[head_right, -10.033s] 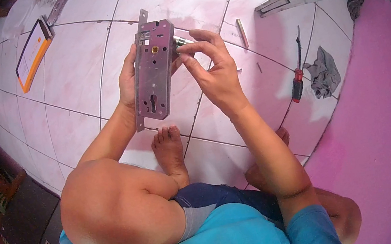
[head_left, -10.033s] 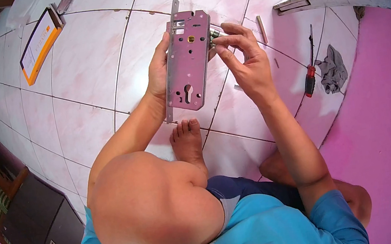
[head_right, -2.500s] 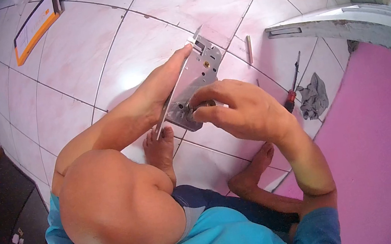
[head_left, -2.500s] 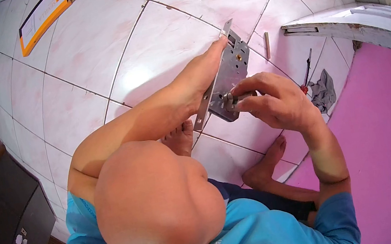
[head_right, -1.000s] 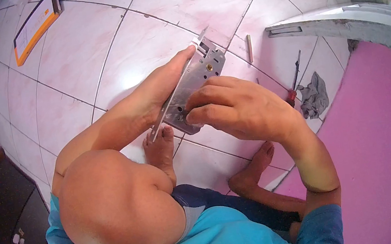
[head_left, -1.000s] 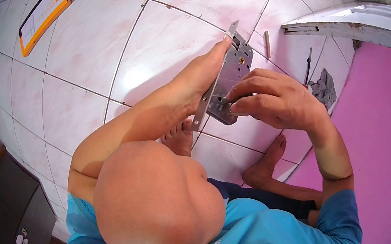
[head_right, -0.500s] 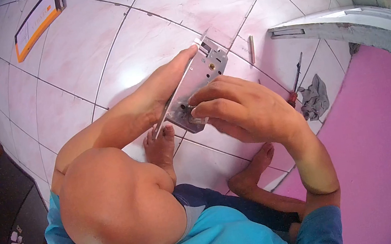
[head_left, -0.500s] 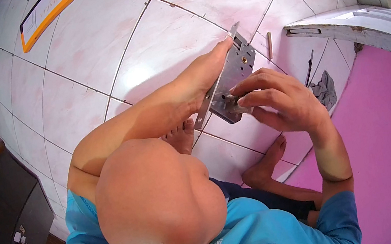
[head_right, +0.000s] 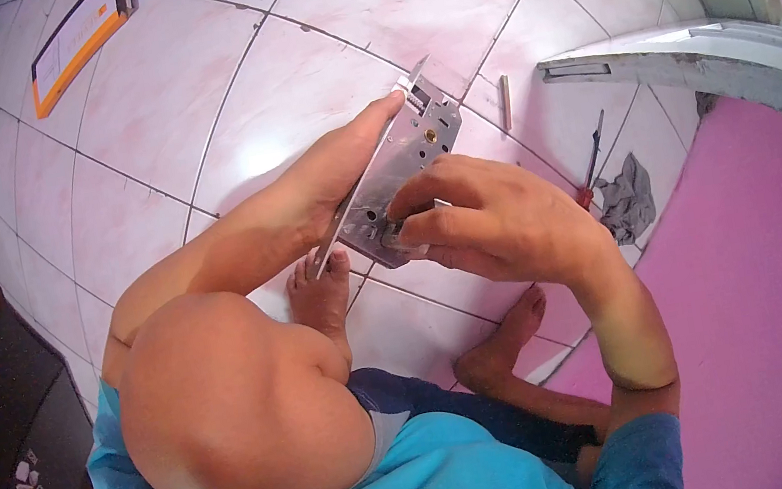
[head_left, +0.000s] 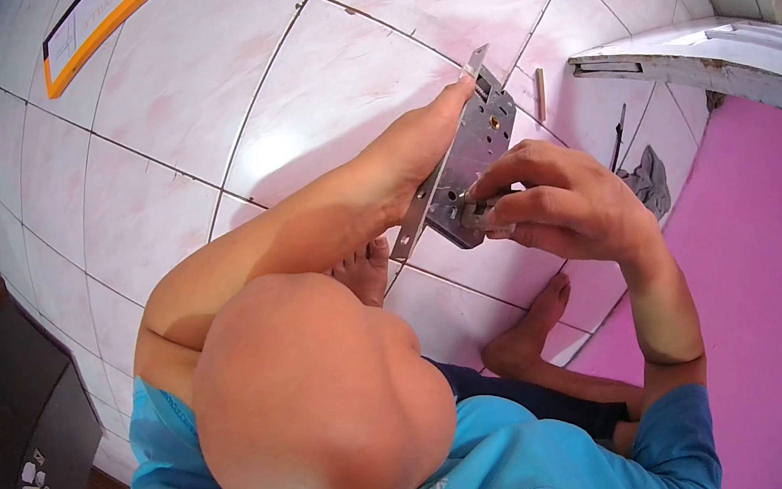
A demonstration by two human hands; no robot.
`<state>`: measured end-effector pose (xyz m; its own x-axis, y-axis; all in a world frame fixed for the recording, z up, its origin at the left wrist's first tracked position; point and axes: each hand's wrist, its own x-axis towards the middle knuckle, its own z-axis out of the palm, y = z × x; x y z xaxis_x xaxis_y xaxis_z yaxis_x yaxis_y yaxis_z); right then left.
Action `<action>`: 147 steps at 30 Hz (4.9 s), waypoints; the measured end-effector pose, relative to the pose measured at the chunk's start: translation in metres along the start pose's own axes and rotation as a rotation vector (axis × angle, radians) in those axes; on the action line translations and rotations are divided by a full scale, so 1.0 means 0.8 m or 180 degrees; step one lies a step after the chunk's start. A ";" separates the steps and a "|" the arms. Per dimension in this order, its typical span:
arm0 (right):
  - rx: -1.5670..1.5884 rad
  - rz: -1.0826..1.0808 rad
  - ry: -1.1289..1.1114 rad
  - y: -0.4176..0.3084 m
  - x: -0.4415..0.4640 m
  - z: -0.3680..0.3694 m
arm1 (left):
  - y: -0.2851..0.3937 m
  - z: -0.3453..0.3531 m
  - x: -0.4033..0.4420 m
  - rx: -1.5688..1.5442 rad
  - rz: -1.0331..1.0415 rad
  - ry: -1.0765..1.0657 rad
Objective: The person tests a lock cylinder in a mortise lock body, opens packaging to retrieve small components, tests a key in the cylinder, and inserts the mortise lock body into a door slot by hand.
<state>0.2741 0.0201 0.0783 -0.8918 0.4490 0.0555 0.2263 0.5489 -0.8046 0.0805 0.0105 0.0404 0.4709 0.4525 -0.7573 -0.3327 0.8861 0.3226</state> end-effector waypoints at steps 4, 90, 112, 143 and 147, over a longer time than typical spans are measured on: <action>0.0052 -0.0083 -0.0093 0.002 0.002 -0.001 | 0.005 -0.017 -0.005 -0.0172 -0.0212 -0.0412; 0.3536 0.1607 0.2167 -0.013 0.012 0.069 | 0.027 -0.031 -0.004 0.1388 0.2133 0.0144; 0.2983 0.1595 0.2079 -0.004 0.000 0.058 | 0.047 -0.061 -0.030 0.1971 0.1780 -0.0620; 0.3466 0.2178 0.1790 0.013 0.001 0.045 | 0.038 -0.041 -0.016 0.2037 0.1569 -0.0017; 0.3647 0.2186 0.1644 0.020 -0.002 0.043 | 0.038 -0.044 -0.012 0.2126 0.1536 0.0060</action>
<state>0.2657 0.0042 0.0448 -0.4411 0.7255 -0.5283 -0.1103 -0.6280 -0.7703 0.0374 0.0293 0.0377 0.3848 0.8023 -0.4563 0.0639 0.4700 0.8803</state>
